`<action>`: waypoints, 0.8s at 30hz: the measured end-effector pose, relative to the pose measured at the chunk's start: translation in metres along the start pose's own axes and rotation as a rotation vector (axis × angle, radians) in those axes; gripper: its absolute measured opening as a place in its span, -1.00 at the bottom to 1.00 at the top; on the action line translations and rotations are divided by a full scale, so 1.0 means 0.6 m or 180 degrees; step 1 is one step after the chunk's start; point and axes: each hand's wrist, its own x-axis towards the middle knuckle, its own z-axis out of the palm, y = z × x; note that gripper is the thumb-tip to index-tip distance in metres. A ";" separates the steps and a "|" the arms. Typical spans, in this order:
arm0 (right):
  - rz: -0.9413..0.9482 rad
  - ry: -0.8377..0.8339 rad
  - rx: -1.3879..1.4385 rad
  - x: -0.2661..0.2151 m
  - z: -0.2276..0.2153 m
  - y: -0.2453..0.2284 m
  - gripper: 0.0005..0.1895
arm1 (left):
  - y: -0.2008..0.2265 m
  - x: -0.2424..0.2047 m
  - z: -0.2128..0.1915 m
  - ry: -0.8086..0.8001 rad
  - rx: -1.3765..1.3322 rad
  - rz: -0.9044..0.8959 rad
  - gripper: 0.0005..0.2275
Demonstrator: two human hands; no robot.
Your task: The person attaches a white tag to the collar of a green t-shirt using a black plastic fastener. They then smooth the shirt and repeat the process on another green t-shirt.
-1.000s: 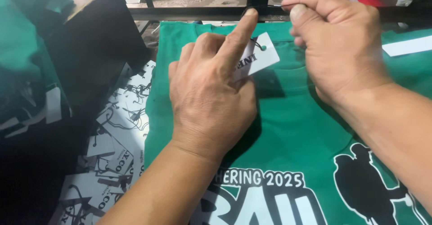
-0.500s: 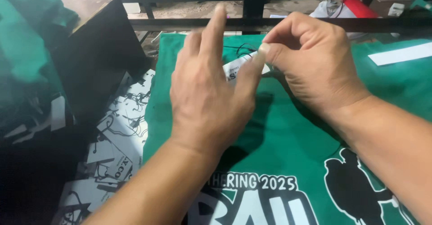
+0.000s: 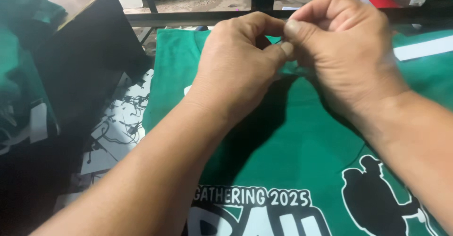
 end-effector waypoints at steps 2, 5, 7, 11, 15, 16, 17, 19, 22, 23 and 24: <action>0.0018 0.0004 0.0158 0.001 -0.006 0.003 -0.84 | -0.004 0.003 0.008 0.0034 0.0089 -0.0089 -0.84; -0.0144 -0.0036 -0.0378 -0.005 -0.006 0.000 -0.82 | -0.020 0.002 0.024 0.0667 0.0205 0.0044 -0.87; -0.0211 -0.0134 -0.0738 -0.010 -0.006 -0.004 -0.86 | -0.040 0.003 0.033 0.1139 0.0142 0.0360 -0.88; -0.0530 -0.0306 -0.1008 -0.009 -0.009 0.010 -0.92 | -0.061 -0.006 0.034 0.1842 -0.0256 0.0970 -0.89; -0.0587 -0.0207 -0.1019 -0.011 -0.008 0.008 -0.88 | -0.068 0.006 0.034 0.1896 -0.0509 0.0943 -0.91; -0.0626 -0.0350 -0.1021 -0.009 -0.008 0.006 -0.88 | -0.068 0.005 0.031 0.1869 -0.0479 0.0804 -0.86; -0.0655 -0.0511 -0.1018 -0.007 -0.006 0.005 -0.85 | -0.069 0.003 0.026 0.1847 -0.0440 0.0648 -0.80; -0.0603 -0.0408 -0.1062 -0.008 -0.003 0.000 -0.86 | -0.067 0.002 0.027 0.1837 -0.0410 0.0682 -0.82; -0.0452 -0.0271 -0.1012 -0.004 -0.003 0.002 -0.86 | -0.061 -0.012 0.033 0.1891 -0.0158 0.1022 -0.89; -0.0350 -0.0225 -0.0911 -0.002 -0.004 0.006 -0.84 | -0.058 -0.019 0.036 0.1930 0.0075 0.1335 -0.80; -0.0342 -0.0241 -0.0919 -0.006 -0.002 0.002 -0.84 | -0.048 -0.025 0.037 0.1937 0.0072 0.1316 -0.80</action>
